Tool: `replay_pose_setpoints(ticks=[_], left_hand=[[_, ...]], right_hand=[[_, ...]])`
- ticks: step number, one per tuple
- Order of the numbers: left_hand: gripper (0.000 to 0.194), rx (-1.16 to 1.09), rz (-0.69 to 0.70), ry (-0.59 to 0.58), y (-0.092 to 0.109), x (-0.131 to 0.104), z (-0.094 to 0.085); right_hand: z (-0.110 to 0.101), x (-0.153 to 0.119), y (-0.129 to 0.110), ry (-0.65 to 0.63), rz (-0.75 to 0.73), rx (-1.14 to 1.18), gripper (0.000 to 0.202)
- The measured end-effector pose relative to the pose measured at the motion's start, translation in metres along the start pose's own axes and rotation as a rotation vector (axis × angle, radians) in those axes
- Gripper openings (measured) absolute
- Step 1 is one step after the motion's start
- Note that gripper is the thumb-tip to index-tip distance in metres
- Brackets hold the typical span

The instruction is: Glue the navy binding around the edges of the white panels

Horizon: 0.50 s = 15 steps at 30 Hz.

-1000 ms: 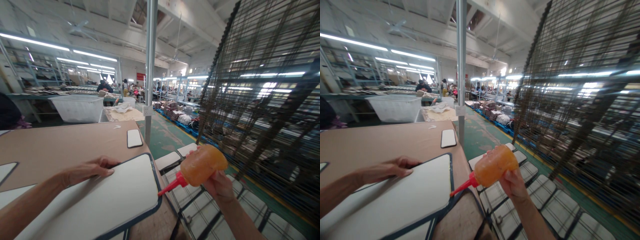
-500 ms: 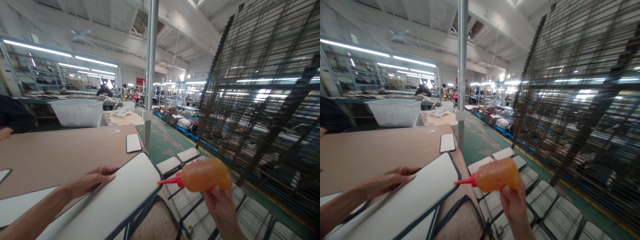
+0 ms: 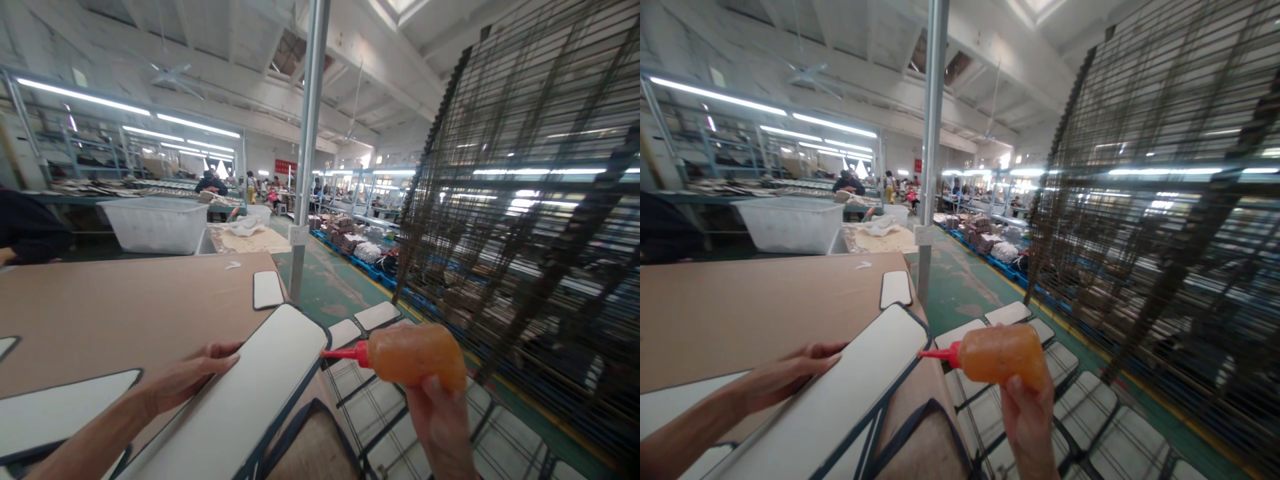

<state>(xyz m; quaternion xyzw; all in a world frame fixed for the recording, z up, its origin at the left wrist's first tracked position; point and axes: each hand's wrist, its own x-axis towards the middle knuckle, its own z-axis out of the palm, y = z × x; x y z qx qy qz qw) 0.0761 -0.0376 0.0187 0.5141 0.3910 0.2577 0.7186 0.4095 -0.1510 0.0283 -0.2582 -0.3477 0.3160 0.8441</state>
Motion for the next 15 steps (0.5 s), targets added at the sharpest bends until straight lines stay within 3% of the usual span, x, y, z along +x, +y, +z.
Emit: replay_pose_setpoints(ticks=[10, 15], left_hand=[[0.056, -0.107, 0.001, 0.125, -0.002, 0.002, 0.009], [0.056, -0.111, 0.01, 0.102, -0.002, 0.004, 0.008]], right_hand=[[0.008, -0.009, 0.01, -0.036, -0.002, -0.015, 0.055], [0.016, -0.01, 0.014, -0.081, 0.02, -0.009, 0.064]])
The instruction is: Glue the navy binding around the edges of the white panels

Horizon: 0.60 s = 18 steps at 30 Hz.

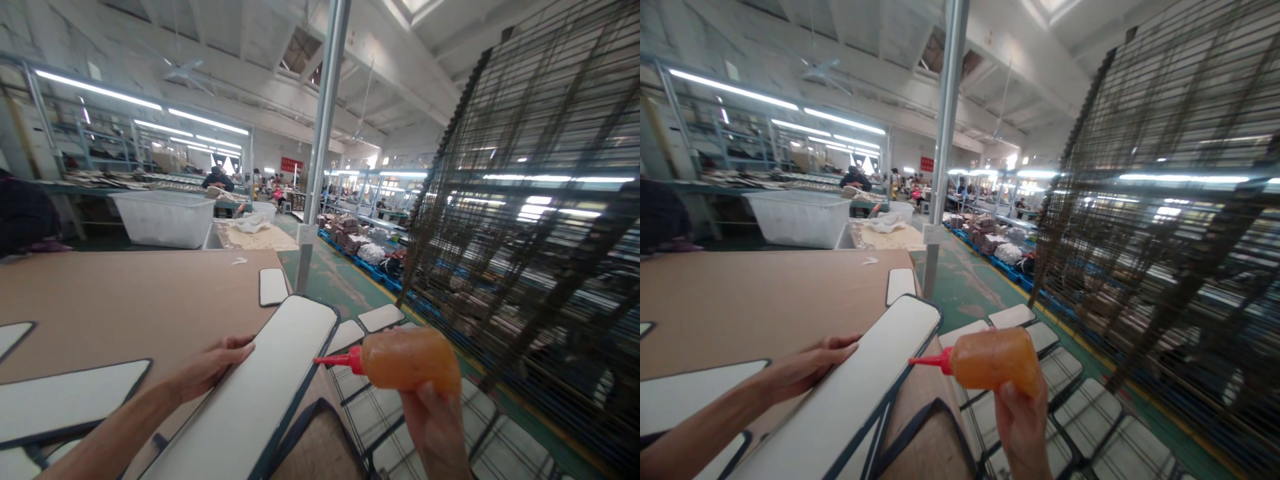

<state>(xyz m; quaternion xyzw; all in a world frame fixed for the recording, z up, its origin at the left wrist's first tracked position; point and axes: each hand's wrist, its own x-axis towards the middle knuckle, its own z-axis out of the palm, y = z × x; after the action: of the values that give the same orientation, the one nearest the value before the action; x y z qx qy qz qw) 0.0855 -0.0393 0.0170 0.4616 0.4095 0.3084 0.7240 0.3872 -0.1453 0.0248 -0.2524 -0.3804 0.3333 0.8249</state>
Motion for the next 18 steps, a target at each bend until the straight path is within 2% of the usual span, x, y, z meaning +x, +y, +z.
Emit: replay_pose_setpoints(ticks=[8, 15, 18], left_hand=[[0.05, -0.007, 0.053, -0.056, 0.004, 0.005, -0.002], [0.049, -0.033, 0.081, -0.087, 0.008, 0.008, -0.005], [0.046, -0.036, 0.08, -0.082, 0.011, 0.011, -0.006]], right_hand=[[-0.008, -0.003, 0.01, -0.087, 0.061, -0.018, 0.062], [0.013, -0.008, 0.004, -0.063, 0.089, -0.019, 0.065], [0.015, -0.011, 0.005, -0.076, 0.112, -0.012, 0.06]])
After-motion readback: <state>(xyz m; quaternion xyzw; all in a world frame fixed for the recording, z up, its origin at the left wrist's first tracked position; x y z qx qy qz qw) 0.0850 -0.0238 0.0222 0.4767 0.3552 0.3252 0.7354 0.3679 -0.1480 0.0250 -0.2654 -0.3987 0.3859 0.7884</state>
